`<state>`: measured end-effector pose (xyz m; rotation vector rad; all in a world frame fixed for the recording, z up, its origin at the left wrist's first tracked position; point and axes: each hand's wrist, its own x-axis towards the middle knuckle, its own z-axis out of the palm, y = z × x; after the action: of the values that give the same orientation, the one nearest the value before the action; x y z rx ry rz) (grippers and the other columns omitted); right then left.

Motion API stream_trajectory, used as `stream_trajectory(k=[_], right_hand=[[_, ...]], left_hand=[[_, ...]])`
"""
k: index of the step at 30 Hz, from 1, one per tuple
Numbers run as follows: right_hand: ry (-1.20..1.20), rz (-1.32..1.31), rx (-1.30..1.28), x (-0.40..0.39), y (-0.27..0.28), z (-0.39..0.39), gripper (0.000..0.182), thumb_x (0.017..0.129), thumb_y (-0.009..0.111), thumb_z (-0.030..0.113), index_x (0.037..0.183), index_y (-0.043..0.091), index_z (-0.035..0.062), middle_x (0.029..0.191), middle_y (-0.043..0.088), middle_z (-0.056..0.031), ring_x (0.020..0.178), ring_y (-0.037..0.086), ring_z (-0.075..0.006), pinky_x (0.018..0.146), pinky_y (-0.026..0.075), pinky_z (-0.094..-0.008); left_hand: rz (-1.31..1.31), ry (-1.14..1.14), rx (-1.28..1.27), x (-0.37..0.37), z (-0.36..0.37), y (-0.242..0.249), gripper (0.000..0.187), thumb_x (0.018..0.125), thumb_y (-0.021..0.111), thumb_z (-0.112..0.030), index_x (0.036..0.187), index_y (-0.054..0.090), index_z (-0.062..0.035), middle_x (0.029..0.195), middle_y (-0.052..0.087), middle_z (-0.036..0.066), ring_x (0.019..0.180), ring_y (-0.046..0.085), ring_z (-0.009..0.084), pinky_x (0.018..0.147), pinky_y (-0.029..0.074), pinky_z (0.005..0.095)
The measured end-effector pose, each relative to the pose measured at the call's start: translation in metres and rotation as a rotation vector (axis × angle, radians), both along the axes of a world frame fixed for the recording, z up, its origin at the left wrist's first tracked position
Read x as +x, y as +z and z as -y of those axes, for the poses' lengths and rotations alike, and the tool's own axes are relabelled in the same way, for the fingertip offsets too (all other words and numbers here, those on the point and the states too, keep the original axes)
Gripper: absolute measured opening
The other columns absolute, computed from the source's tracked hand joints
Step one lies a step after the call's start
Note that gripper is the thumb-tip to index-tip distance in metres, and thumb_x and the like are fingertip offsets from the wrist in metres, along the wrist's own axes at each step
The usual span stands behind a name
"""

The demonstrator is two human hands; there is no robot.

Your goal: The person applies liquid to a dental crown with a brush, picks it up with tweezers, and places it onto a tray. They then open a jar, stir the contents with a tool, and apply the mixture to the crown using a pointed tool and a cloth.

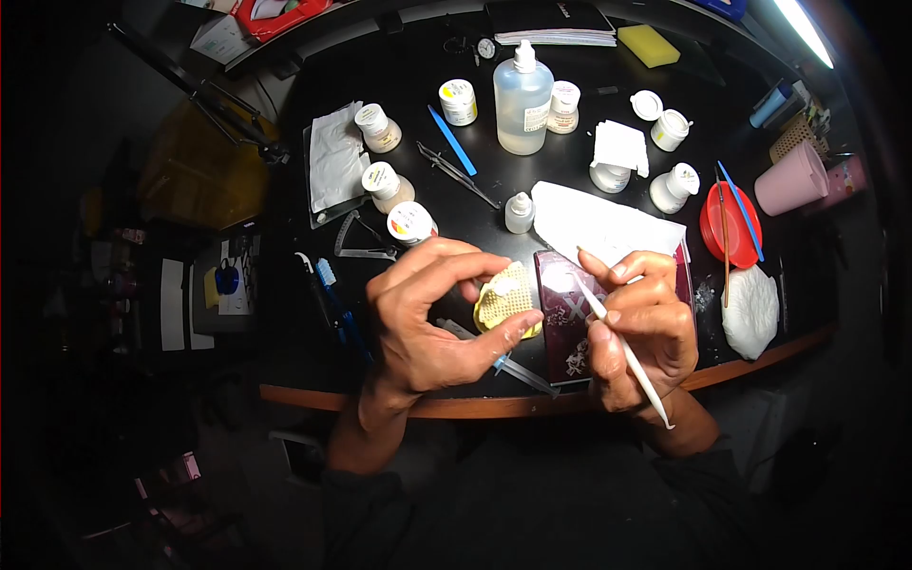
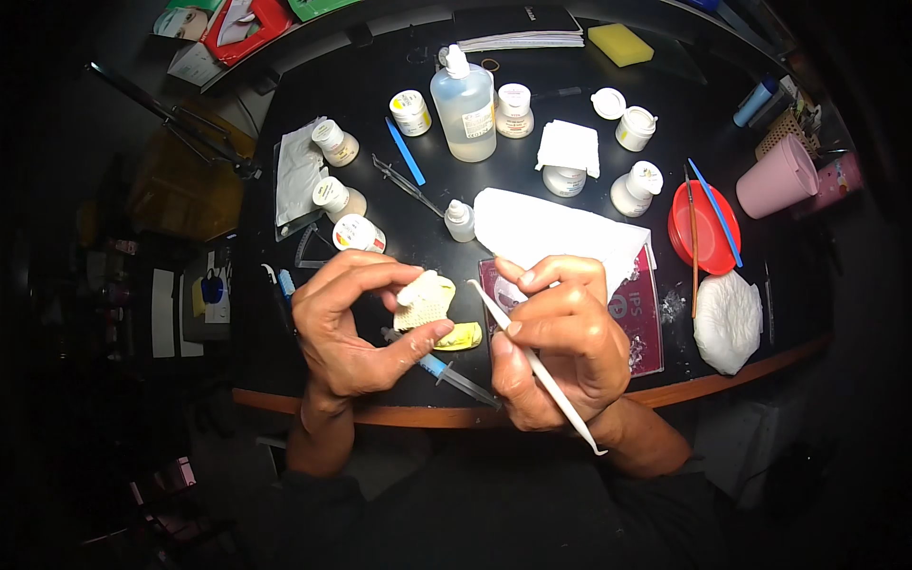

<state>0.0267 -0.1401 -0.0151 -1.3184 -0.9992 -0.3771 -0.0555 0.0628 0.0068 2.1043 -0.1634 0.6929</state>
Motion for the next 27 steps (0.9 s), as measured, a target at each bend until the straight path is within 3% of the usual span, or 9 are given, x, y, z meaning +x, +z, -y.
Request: stream_trajectory(k=[6,9,10,14,17,21,23,25,27], right_hand=[[-0.131,-0.098,0.150,0.003,-0.010,0.001,0.026,0.086,0.063,-0.009,0.109,0.056,0.0005,0.095,0.062,-0.0136,0.099,0.055,-0.0243,0.096,0.045,-0.0407],[-0.117,-0.192,0.203,0.002,-0.010,0.003,0.022,0.094,0.061,-0.006,0.114,0.056,-0.0012,0.101,0.061,-0.0162,0.098,0.057,-0.0210,0.092,0.049,-0.0365],[-0.137,-0.127,0.168,0.008,-0.007,0.004,0.016,0.105,0.053,0.007,0.119,0.055,-0.0009,0.105,0.060,-0.0162,0.092,0.057,-0.0179,0.074,0.052,-0.0287],[-0.188,-0.159,0.262,0.024,0.005,0.029,0.036,0.115,0.039,0.026,0.125,0.057,-0.0038,0.113,0.065,-0.0256,0.092,0.062,-0.0226,0.076,0.054,-0.0342],[-0.365,-0.130,0.213,0.028,0.020,0.056,0.039,0.115,0.040,0.030,0.120,0.057,-0.0052,0.104,0.067,-0.0199,0.091,0.065,-0.0221,0.080,0.057,-0.0333],[-0.404,-0.156,-0.016,0.037,0.023,0.095,0.018,0.109,0.054,0.013,0.112,0.061,-0.0038,0.099,0.071,-0.0151,0.087,0.065,-0.0158,0.079,0.053,-0.0269],[-0.437,-0.252,-0.285,0.034,0.027,0.094,0.006,0.099,0.070,0.005,0.100,0.066,0.0001,0.083,0.069,-0.0052,0.075,0.063,-0.0086,0.067,0.048,-0.0247],[-0.479,-0.153,-0.635,0.038,0.028,0.088,0.010,0.090,0.076,0.004,0.095,0.067,0.0010,0.077,0.067,-0.0084,0.072,0.064,-0.0163,0.064,0.048,-0.0307],[-0.492,0.053,-0.748,0.045,0.020,0.076,0.014,0.083,0.078,0.003,0.092,0.067,0.0006,0.076,0.066,-0.0147,0.072,0.066,-0.0284,0.065,0.049,-0.0375]], left_hand=[[0.058,0.205,-0.028,-0.008,-0.033,0.003,0.043,0.072,0.094,-0.011,0.107,0.073,0.0036,0.098,0.070,0.011,0.078,0.063,0.0121,0.071,0.051,0.0246],[0.063,0.268,-0.052,-0.008,-0.039,0.002,0.040,0.072,0.095,-0.012,0.104,0.075,0.0010,0.094,0.070,0.009,0.076,0.064,0.0109,0.068,0.052,0.0243],[0.065,0.281,-0.054,-0.007,-0.040,0.000,0.039,0.071,0.095,-0.012,0.102,0.075,0.0000,0.091,0.070,0.008,0.074,0.065,0.0104,0.067,0.053,0.0241],[0.062,0.296,-0.042,-0.003,-0.042,-0.005,0.037,0.071,0.095,-0.012,0.101,0.075,-0.0011,0.093,0.072,0.008,0.074,0.068,0.0113,0.068,0.055,0.0247],[0.050,0.295,-0.032,-0.002,-0.039,-0.007,0.037,0.072,0.095,-0.012,0.100,0.075,-0.0004,0.092,0.072,0.008,0.073,0.067,0.0107,0.068,0.054,0.0250],[0.029,0.278,0.006,-0.002,-0.033,-0.005,0.038,0.071,0.095,-0.014,0.101,0.076,-0.0005,0.090,0.071,0.007,0.072,0.065,0.0099,0.067,0.053,0.0241],[0.040,0.242,0.044,0.000,-0.029,-0.005,0.038,0.071,0.095,-0.013,0.101,0.076,-0.0004,0.088,0.070,0.005,0.070,0.061,0.0090,0.066,0.051,0.0235],[0.040,0.206,0.066,0.001,-0.025,-0.004,0.038,0.071,0.095,-0.013,0.100,0.076,-0.0003,0.087,0.069,0.005,0.069,0.059,0.0088,0.065,0.050,0.0234],[0.036,0.185,0.067,0.003,-0.022,-0.009,0.037,0.070,0.095,-0.013,0.099,0.076,0.0001,0.086,0.068,0.004,0.068,0.056,0.0083,0.064,0.048,0.0232]])
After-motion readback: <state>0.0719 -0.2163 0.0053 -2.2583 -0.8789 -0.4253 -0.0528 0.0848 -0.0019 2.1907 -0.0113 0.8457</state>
